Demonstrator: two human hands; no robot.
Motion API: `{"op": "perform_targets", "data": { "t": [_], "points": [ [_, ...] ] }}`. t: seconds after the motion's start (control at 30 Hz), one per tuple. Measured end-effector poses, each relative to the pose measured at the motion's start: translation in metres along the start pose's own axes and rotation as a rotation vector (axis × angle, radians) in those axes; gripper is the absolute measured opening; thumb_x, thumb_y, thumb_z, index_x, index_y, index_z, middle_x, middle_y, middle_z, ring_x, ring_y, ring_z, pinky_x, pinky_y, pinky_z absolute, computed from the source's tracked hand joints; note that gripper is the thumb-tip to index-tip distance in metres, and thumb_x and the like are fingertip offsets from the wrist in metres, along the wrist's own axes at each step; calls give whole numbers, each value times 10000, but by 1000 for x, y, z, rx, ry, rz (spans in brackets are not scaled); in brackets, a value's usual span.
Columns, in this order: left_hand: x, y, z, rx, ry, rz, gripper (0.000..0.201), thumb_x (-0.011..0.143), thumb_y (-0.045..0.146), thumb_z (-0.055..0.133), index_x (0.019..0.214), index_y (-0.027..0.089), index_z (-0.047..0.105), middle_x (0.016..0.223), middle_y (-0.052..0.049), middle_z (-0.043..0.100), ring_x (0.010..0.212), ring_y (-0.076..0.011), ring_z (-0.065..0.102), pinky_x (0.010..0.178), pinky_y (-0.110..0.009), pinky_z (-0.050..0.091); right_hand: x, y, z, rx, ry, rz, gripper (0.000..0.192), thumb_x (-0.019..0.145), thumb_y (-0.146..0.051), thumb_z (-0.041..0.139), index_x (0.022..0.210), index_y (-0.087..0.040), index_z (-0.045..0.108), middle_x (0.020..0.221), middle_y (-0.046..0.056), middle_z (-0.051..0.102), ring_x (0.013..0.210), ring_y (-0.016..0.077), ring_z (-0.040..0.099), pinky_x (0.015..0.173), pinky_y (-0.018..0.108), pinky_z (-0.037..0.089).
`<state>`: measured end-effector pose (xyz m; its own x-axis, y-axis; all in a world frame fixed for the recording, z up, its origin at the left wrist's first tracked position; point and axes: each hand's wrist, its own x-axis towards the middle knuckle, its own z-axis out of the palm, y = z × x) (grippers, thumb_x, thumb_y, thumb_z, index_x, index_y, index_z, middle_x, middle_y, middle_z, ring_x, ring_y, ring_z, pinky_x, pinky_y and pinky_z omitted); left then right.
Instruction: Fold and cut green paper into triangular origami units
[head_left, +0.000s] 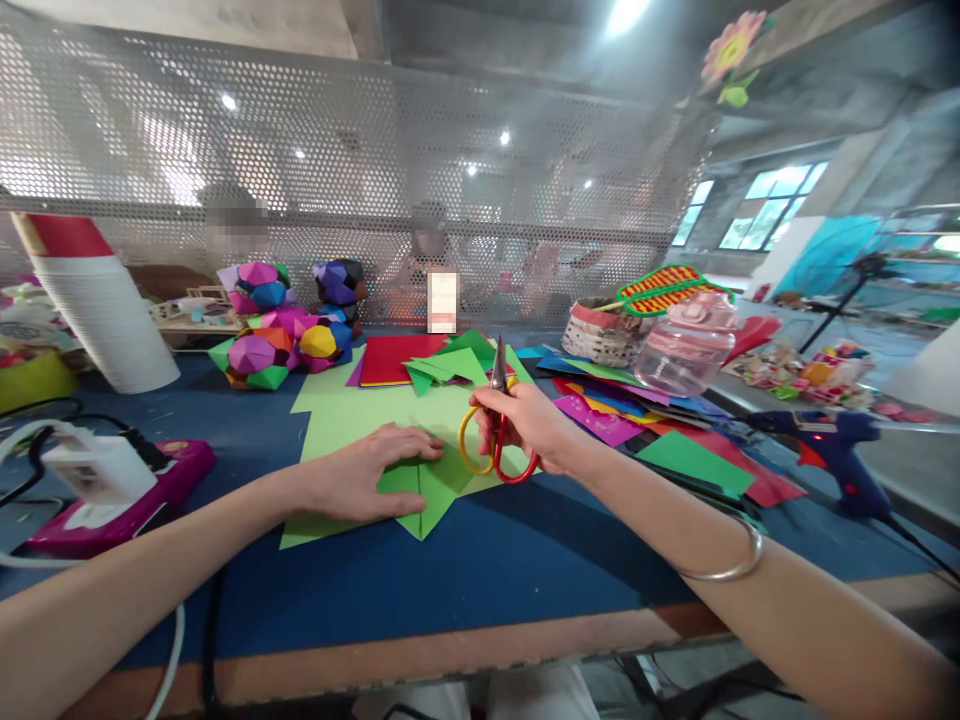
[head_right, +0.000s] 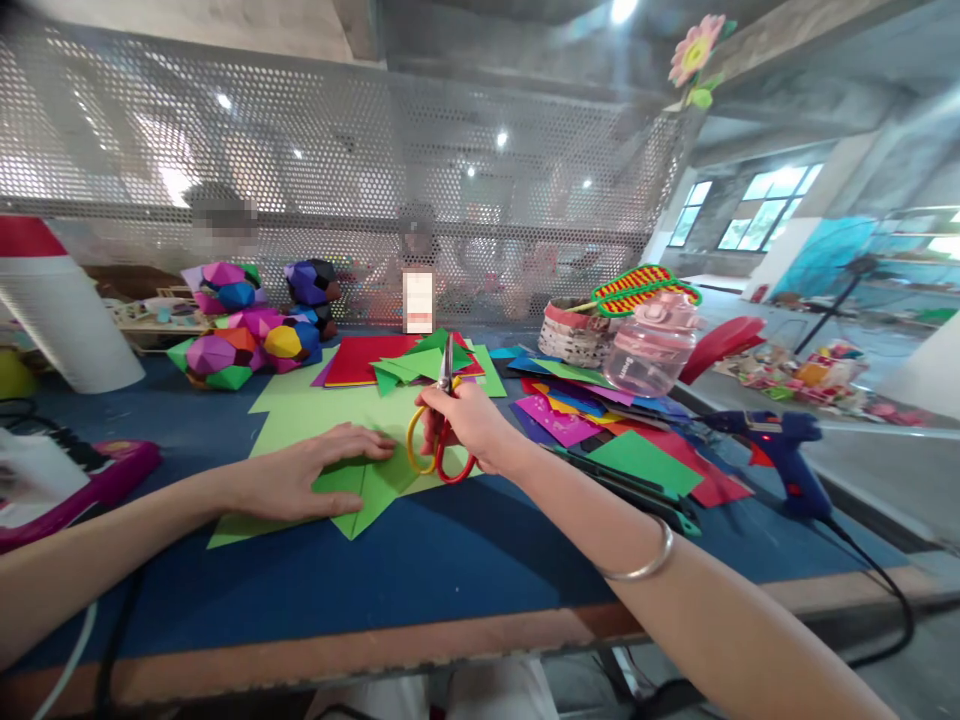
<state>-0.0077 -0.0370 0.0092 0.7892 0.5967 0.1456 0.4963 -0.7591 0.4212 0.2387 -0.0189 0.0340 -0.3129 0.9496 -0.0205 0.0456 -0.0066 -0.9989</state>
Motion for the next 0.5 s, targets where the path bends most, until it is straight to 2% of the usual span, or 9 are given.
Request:
{"op": "perform_targets", "data": {
  "t": [0.17, 0.3, 0.5],
  "points": [
    [0, -9, 0, -43, -28, 37, 415, 977, 367, 536, 1372, 245, 496, 1441, -99, 508, 1377, -270, 409, 1152, -464, 323, -1, 10, 6, 71, -80, 58, 187, 962, -252, 542, 800, -164, 571, 577, 4, 621, 464, 148, 625, 491, 244, 529],
    [0, -12, -1, -42, -69, -6, 360, 988, 357, 501, 1330, 244, 508, 1478, -99, 472, 1401, -276, 379, 1158, -469, 304, -4, 16, 15, 120, -116, 92, 155, 957, -245, 552, 828, -163, 579, 613, -15, 598, 497, 135, 608, 536, 279, 572],
    [1, -8, -2, -15, -54, 17, 366, 973, 340, 494, 1320, 223, 476, 1366, -107, 524, 1290, -289, 445, 1126, -468, 325, -11, 19, 38, 155, -184, 140, 195, 974, -236, 517, 807, -151, 571, 618, -20, 582, 471, 128, 599, 519, 284, 569]
  ]
}}
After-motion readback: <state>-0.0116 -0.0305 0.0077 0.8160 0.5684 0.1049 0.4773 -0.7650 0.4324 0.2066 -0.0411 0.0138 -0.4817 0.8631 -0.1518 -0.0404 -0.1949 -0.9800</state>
